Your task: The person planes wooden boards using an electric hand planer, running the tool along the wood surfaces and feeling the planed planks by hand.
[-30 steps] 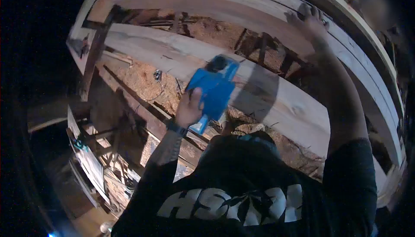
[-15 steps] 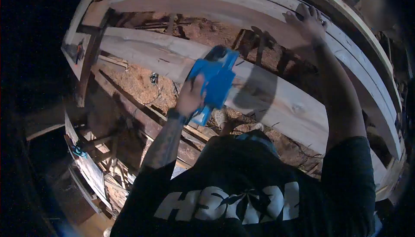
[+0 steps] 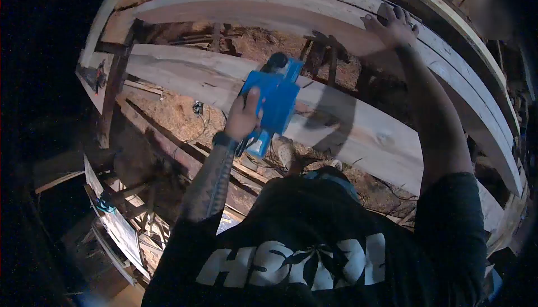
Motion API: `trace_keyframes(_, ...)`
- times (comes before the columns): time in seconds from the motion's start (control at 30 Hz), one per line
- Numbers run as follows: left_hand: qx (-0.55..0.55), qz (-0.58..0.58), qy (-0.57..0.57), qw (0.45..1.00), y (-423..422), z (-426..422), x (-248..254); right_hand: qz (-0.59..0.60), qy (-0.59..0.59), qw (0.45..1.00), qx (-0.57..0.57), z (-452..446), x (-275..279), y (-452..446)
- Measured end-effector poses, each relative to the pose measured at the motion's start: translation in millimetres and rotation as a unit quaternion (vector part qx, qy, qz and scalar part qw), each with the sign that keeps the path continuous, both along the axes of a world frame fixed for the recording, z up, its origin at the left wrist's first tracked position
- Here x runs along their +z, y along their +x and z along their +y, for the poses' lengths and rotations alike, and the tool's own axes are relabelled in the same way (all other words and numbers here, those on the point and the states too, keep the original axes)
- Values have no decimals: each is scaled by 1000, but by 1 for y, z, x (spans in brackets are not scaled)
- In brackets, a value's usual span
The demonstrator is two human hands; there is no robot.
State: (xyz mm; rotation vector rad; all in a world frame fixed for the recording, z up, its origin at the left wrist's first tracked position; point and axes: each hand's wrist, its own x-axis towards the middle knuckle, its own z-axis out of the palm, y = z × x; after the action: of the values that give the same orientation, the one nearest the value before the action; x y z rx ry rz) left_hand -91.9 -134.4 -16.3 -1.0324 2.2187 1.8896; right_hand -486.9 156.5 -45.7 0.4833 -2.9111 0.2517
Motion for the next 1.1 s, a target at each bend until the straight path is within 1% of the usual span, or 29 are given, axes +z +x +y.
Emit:
trace_keyframes(0.03, -15, -6, -3, 1000, 15, -5, -1, 10, -1, 1000, 0, 1, -1, -1)
trace_keyframes(0.17, 27, -18, -6, 999, 81, -20, -2, 38, 14, 999, -10, 0, 0, 10)
trace_keyframes(0.23, 36, -18, 2, 999, 80, -18, 0, 25, 24, 999, -17, 1, 1, 10)
trace_keyframes(0.3, 31, -15, 2, 999, 60, -17, 3, 39, 17, 999, -11, -1, 1, 9)
trace_keyframes(0.33, 49, -13, 8, 999, 44, -11, 1, 17, 26, 999, -16, -3, 6, 12)
trace_keyframes(0.4, 23, 15, 5, 1000, 16, -14, -3, -25, 42, 998, -27, -6, 19, 17)
trace_keyframes(0.43, 10, 29, 3, 1000, 6, -16, -4, -18, 37, 999, -25, -6, 17, 16)
trace_keyframes(0.53, 11, -29, -10, 999, -5, -22, 2, 1, 23, 1000, -16, -1, -1, 5)
trace_keyframes(0.6, 15, 9, 4, 1000, 12, -24, -4, 9, 7, 1000, -21, 2, -12, -5)
trace_keyframes(0.63, 12, 27, 11, 1000, 22, -21, -6, 6, 14, 1000, -18, 0, -6, -4)
trace_keyframes(0.67, 20, -1, 36, 999, 39, -20, -4, 0, 22, 1000, -16, 1, -2, -2)
trace_keyframes(0.7, 20, 7, 53, 998, 61, -22, -11, -8, 31, 999, -17, 2, 1, 2)
trace_keyframes(0.73, 17, 14, 71, 997, 78, -23, -18, 10, 28, 999, -16, 1, 0, 5)
trace_keyframes(0.8, 31, -10, 95, 995, 88, -14, -5, 47, 25, 998, -14, 2, -1, 10)
trace_keyframes(0.83, 45, -20, 107, 993, 91, -11, -1, 41, 26, 999, -11, 3, 0, 10)
trace_keyframes(0.87, 19, 0, 108, 994, 91, -15, -8, 35, 26, 999, -6, 1, 3, 12)
trace_keyframes(0.97, -3, 24, 121, 992, 54, -20, -20, 10, 11, 1000, -10, -1, 12, 16)
trace_keyframes(1.03, -13, -3, 105, 994, 17, -19, -9, 4, 4, 1000, -14, -3, 14, 19)
trace_keyframes(1.1, -2, -18, 103, 995, 10, -9, -5, 11, 2, 1000, -12, -2, 9, 17)
